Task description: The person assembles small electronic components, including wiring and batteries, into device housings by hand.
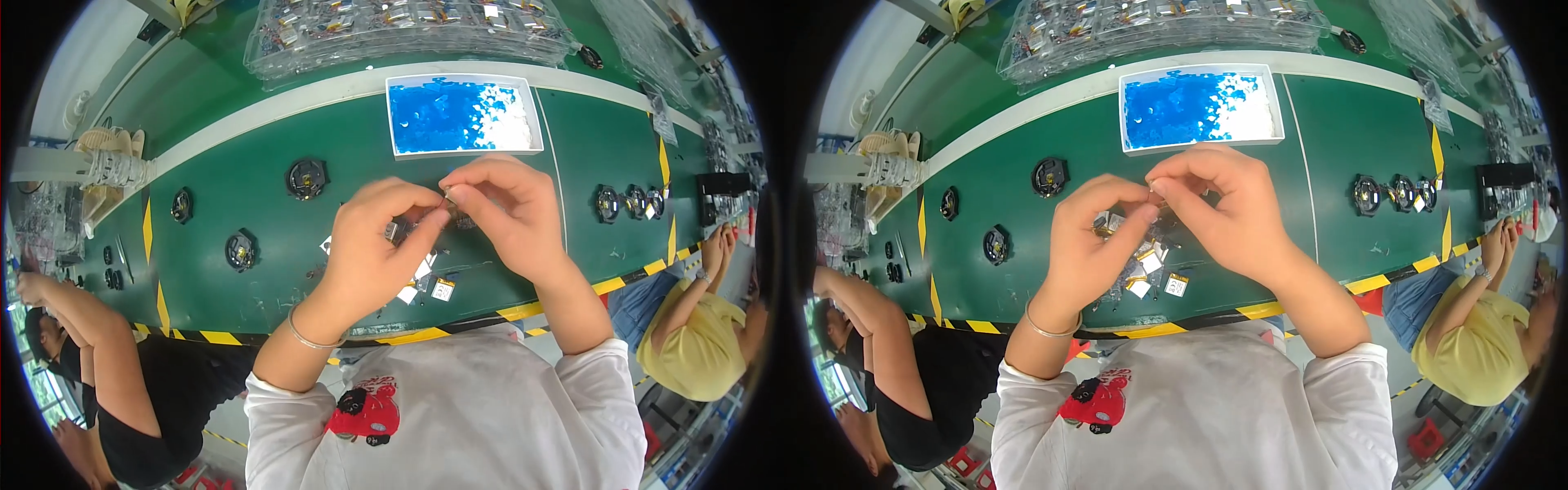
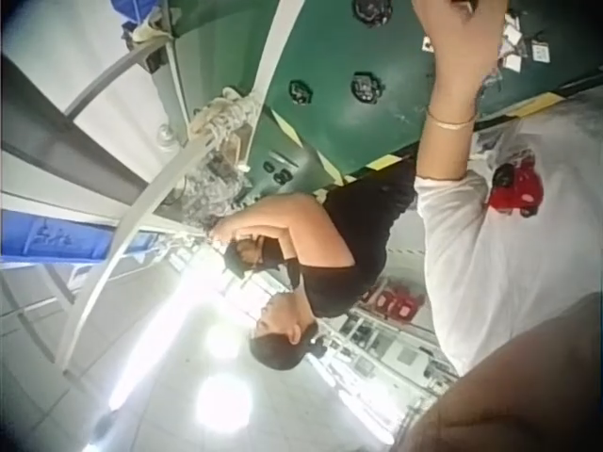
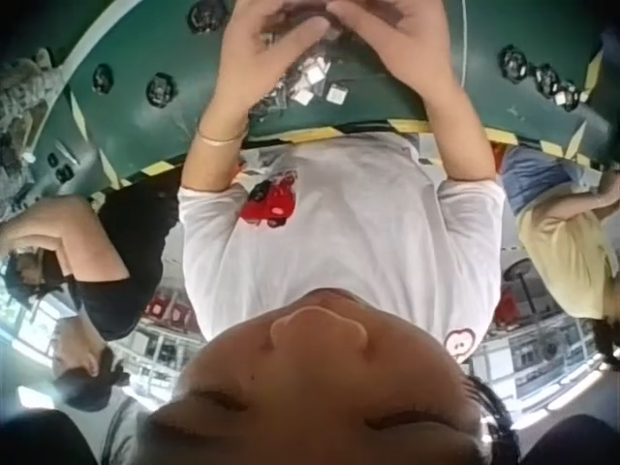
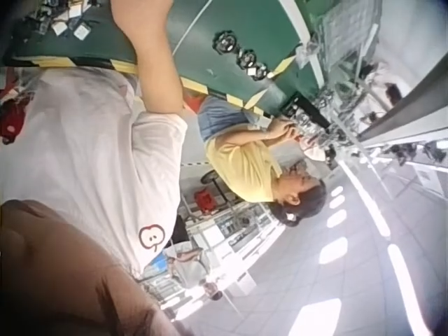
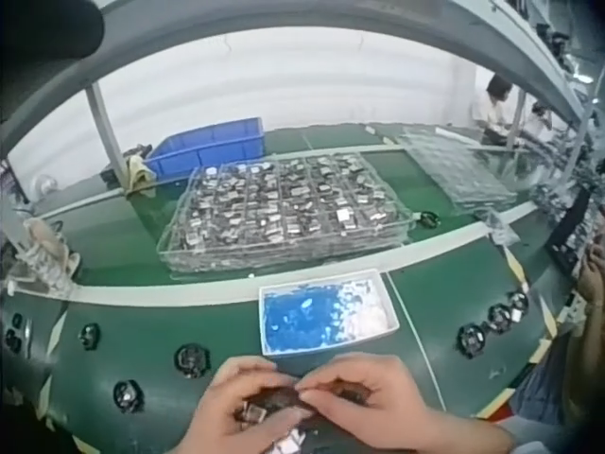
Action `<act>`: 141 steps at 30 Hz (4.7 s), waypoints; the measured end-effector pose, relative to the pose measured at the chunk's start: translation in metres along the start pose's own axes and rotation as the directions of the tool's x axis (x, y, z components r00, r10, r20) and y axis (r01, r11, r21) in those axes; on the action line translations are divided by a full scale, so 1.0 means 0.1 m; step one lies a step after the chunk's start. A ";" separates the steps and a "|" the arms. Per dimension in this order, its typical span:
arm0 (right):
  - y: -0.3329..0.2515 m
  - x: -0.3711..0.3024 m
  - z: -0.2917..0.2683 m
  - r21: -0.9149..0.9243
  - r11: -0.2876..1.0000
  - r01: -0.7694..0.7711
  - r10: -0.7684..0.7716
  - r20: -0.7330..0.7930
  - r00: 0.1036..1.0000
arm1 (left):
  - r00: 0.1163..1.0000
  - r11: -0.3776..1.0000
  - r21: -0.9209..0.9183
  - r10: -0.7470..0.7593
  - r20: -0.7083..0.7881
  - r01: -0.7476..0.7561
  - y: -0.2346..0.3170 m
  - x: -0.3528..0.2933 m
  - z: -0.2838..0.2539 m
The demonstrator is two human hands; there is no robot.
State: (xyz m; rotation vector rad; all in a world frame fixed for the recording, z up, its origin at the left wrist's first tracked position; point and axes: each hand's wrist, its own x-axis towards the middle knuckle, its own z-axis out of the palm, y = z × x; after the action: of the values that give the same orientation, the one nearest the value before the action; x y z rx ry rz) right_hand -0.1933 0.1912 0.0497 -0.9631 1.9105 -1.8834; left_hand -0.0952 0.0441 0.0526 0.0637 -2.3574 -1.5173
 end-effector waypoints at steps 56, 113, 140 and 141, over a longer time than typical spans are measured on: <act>-0.11 -0.10 -0.04 -0.227 0.973 -0.040 0.014 -0.117 0.993 | 0.939 0.947 -0.162 -0.304 -0.162 0.279 -0.20 0.06 -0.16; -0.16 -0.08 0.14 -0.541 0.812 0.221 -0.264 -0.002 0.965 | 0.989 0.963 -0.249 -0.127 -0.079 0.103 0.03 -0.01 0.13; -0.12 -0.07 0.16 -0.613 0.761 0.210 -0.276 -0.013 0.961 | 0.981 0.985 -0.062 -0.169 -0.094 0.164 0.05 -0.04 0.14; -0.13 -0.07 0.16 -0.626 0.753 0.203 -0.264 -0.005 0.964 | 0.981 0.985 -0.062 -0.169 -0.094 0.163 0.05 -0.04 0.14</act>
State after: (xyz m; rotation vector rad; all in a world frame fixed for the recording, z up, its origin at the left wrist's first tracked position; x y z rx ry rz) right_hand -0.1749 0.1844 0.0585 -1.3730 2.6617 -1.4217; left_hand -0.0946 0.0599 0.0508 0.3228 -2.2802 -1.6137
